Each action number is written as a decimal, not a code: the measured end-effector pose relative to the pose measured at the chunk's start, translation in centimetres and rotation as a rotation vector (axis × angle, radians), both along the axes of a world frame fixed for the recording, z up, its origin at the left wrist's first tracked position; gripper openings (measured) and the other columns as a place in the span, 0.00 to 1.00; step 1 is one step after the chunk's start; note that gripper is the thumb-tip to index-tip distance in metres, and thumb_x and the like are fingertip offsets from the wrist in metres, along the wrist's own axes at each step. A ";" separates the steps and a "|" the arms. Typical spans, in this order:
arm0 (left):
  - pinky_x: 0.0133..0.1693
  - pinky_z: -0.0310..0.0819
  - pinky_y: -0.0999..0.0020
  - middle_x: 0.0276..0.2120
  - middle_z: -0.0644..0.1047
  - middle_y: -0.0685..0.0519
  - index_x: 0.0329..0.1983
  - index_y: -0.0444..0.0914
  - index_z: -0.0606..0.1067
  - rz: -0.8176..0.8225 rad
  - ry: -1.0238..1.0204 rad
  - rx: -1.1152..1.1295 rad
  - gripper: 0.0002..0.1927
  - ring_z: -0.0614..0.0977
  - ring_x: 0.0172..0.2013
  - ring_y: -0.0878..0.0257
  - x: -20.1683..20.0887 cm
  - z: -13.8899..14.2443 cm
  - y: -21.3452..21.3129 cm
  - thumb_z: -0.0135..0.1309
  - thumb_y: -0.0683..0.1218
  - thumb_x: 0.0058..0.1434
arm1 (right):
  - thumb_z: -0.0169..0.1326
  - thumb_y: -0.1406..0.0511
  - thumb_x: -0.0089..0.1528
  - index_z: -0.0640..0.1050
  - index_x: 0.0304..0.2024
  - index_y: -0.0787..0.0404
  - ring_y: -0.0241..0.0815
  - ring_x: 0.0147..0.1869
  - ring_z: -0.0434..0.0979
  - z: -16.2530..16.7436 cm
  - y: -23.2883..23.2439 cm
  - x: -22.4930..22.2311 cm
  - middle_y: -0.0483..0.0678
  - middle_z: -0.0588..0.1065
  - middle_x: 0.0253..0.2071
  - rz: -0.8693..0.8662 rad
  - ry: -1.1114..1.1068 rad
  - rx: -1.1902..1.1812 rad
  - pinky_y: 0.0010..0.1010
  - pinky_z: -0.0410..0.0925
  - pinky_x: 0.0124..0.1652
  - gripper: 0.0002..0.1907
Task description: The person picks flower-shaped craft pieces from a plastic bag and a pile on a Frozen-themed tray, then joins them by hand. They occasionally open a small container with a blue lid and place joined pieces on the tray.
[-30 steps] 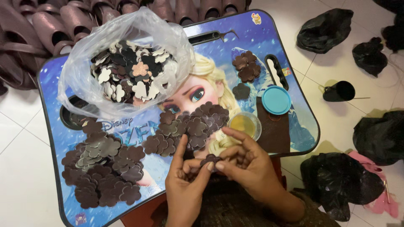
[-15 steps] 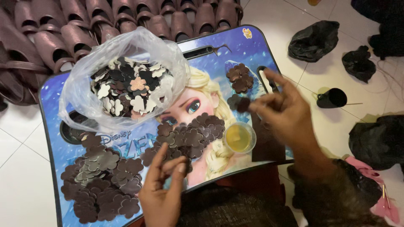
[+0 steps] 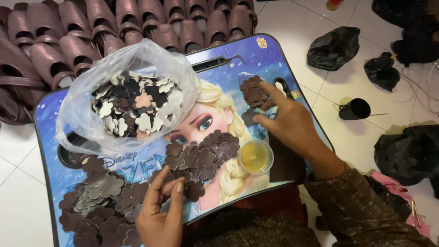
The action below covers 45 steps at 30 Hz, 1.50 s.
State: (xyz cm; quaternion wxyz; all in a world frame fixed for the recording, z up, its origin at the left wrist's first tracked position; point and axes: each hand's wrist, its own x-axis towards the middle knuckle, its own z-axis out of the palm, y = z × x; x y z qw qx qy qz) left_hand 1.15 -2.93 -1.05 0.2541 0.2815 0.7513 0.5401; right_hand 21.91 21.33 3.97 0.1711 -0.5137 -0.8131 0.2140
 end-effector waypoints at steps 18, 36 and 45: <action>0.50 0.77 0.69 0.37 0.87 0.50 0.58 0.37 0.78 0.027 0.140 -0.058 0.21 0.87 0.41 0.68 0.4 0.7 0.3 0.60 0.42 0.60 | 0.62 0.71 0.55 0.65 0.73 0.55 0.46 0.32 0.78 0.2 1.2 -0.4 0.47 0.81 0.38 0.327 0.044 0.363 0.37 0.71 0.34 0.43; 0.54 0.73 0.59 0.46 0.83 0.48 0.50 0.38 0.81 -0.032 0.694 0.027 0.13 0.82 0.49 0.52 -2.2 3.1 2.2 0.61 0.43 0.62 | 0.53 0.76 0.57 0.47 0.77 0.63 0.65 0.70 0.68 -1.6 3.7 0.7 0.54 0.78 0.58 0.511 -0.037 0.197 0.46 0.64 0.63 0.49; 0.46 0.74 0.56 0.42 0.82 0.48 0.44 0.37 0.81 -0.092 0.803 -0.066 0.10 0.81 0.43 0.49 -3.1 4.2 6.0 0.61 0.45 0.62 | 0.55 0.74 0.64 0.70 0.67 0.61 0.50 0.67 0.78 2.6 -2.6 1.7 0.57 0.75 0.63 0.355 0.269 0.317 0.38 0.72 0.62 0.27</action>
